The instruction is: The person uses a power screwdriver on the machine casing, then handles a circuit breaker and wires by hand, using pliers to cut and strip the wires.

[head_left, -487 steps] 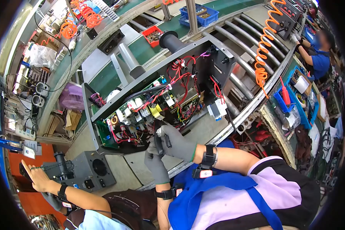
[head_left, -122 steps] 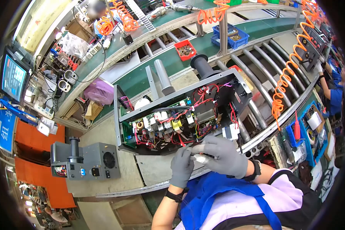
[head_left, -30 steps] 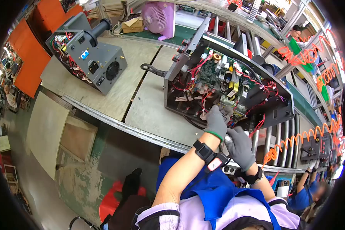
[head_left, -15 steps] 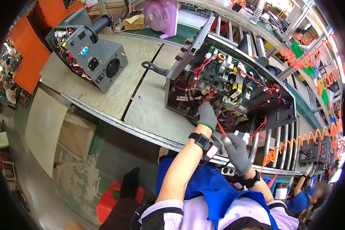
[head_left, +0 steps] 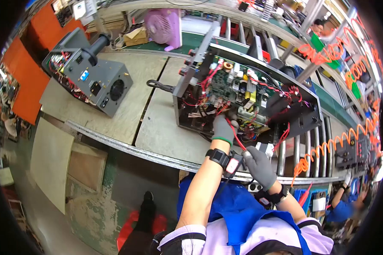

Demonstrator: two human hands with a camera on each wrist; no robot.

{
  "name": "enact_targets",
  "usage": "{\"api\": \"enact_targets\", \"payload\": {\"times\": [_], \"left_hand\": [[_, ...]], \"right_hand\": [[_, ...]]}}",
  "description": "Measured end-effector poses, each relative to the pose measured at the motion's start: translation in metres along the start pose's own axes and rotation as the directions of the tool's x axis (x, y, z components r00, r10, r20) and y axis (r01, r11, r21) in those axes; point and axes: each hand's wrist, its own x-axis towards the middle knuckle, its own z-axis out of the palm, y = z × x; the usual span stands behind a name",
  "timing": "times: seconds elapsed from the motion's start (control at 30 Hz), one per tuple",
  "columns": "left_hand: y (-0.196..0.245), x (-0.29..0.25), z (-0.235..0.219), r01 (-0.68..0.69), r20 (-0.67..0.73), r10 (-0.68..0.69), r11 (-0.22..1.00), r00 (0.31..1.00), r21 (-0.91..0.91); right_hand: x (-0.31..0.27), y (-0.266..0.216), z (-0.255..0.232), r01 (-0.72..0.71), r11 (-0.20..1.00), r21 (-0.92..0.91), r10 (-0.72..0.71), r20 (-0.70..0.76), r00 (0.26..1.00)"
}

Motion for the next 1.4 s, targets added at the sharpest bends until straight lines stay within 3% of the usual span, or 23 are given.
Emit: {"api": "enact_targets", "payload": {"times": [0.03, 0.1, 0.13, 0.23, 0.27, 0.33, 0.37, 0.5, 0.63, 0.67, 0.7, 0.77, 0.8, 0.83, 0.9, 0.97, 1.03, 1.1, 1.2, 1.23, 1.3, 1.37, 1.4], "left_hand": [[0.008, 0.013, -0.004, 0.011, 0.100, -0.022, 0.994, 0.995, 0.105], [0.005, 0.022, 0.003, -0.021, -0.030, 0.023, 0.998, 0.999, 0.066], [0.003, 0.026, 0.000, -0.051, 0.008, 0.051, 0.995, 0.999, 0.088], [-0.003, 0.020, 0.005, -0.158, -0.103, 0.175, 0.976, 0.979, 0.153], [-0.003, 0.010, 0.003, -0.177, 0.015, 0.177, 0.971, 0.984, 0.159], [0.003, 0.018, -0.006, -0.112, -0.043, 0.119, 0.984, 0.992, 0.137], [0.008, 0.019, -0.008, -0.069, -0.066, 0.079, 0.987, 0.995, 0.146], [0.018, 0.033, -0.001, -0.041, -0.153, 0.077, 0.973, 0.985, 0.225], [0.013, 0.035, -0.008, -0.186, -0.094, 0.277, 0.824, 0.956, 0.535], [0.008, 0.034, -0.008, -0.158, -0.143, 0.269, 0.837, 0.952, 0.524], [0.005, 0.021, 0.001, -0.132, -0.193, 0.261, 0.851, 0.946, 0.508], [0.006, 0.026, -0.021, -0.085, -0.008, 0.101, 0.877, 0.995, 0.473], [0.000, 0.019, -0.024, -0.105, 0.001, 0.112, 0.930, 0.994, 0.353], [-0.004, 0.001, -0.017, -0.117, -0.002, 0.123, 0.945, 0.992, 0.306], [0.003, 0.002, -0.026, -0.021, 0.065, 0.010, 0.984, 0.998, 0.175], [0.013, 0.002, -0.022, -0.011, -0.021, 0.016, 0.977, 1.000, 0.211], [0.017, 0.009, -0.023, -0.082, 0.110, 0.058, 0.972, 0.992, 0.221], [0.019, 0.038, -0.021, -0.140, 0.015, 0.143, 0.935, 0.990, 0.325], [0.022, 0.054, -0.018, -0.159, -0.043, 0.173, 0.961, 0.984, 0.226], [0.026, 0.041, -0.011, -0.125, 0.043, 0.118, 0.942, 0.992, 0.312], [0.029, 0.042, -0.016, -0.175, 0.074, 0.166, 0.756, 0.983, 0.630], [0.031, 0.028, -0.009, -0.063, -0.009, 0.086, 0.794, 0.996, 0.604], [0.048, 0.050, -0.023, -0.069, 0.044, 0.053, 0.786, 0.998, 0.614]], "right_hand": [[0.000, -0.006, 0.003, 0.064, 0.998, -0.001, -0.064, -0.038, 0.997], [0.003, 0.001, 0.011, 0.175, 0.981, -0.082, -0.181, -0.084, 0.980], [0.003, 0.000, 0.011, 0.140, 0.989, -0.058, -0.145, -0.110, 0.983], [-0.003, 0.019, 0.009, 0.004, 1.000, 0.001, -0.004, -0.105, 0.995], [-0.009, 0.018, 0.008, 0.046, 0.997, 0.065, -0.038, -0.125, 0.991], [-0.022, 0.008, 0.007, 0.178, 0.982, 0.070, -0.166, -0.149, 0.975], [-0.032, -0.007, 0.002, 0.151, 0.975, 0.162, -0.137, -0.095, 0.986], [-0.033, -0.012, -0.001, 0.079, 0.980, 0.181, -0.076, -0.025, 0.997], [-0.029, -0.008, -0.003, 0.204, 0.973, 0.106, -0.198, -0.065, 0.978], [-0.030, -0.003, -0.005, 0.104, 0.993, 0.062, -0.107, 0.053, 0.993], [-0.027, 0.003, -0.002, 0.111, 0.992, 0.068, -0.114, 0.051, 0.992], [-0.017, 0.026, 0.017, 0.111, 0.991, 0.080, -0.116, 0.052, 0.992], [-0.006, 0.046, 0.022, 0.111, 0.991, -0.080, -0.096, 0.169, 0.981], [0.000, 0.020, 0.015, 0.026, 1.000, -0.015, -0.023, 0.187, 0.982], [0.014, 0.046, 0.029, 0.083, 0.974, 0.212, -0.108, 0.107, 0.988], [0.015, 0.009, 0.012, -0.044, 0.975, 0.216, 0.008, 0.165, 0.986], [0.017, 0.020, 0.026, 0.127, 0.974, 0.189, -0.125, -0.021, 0.992], [0.021, 0.029, 0.028, 0.109, 0.980, 0.167, -0.101, -0.057, 0.993], [0.017, 0.019, 0.017, 0.076, 0.978, 0.196, -0.064, -0.068, 0.996], [0.015, 0.010, 0.006, 0.042, 0.988, 0.149, -0.044, 0.010, 0.999], [0.012, 0.023, 0.021, 0.134, 0.983, 0.128, -0.120, -0.112, 0.986], [0.010, 0.018, 0.023, 0.104, 0.963, 0.249, -0.089, -0.069, 0.994], [0.013, 0.023, 0.033, 0.143, 0.952, 0.272, -0.119, -0.101, 0.988]]}}
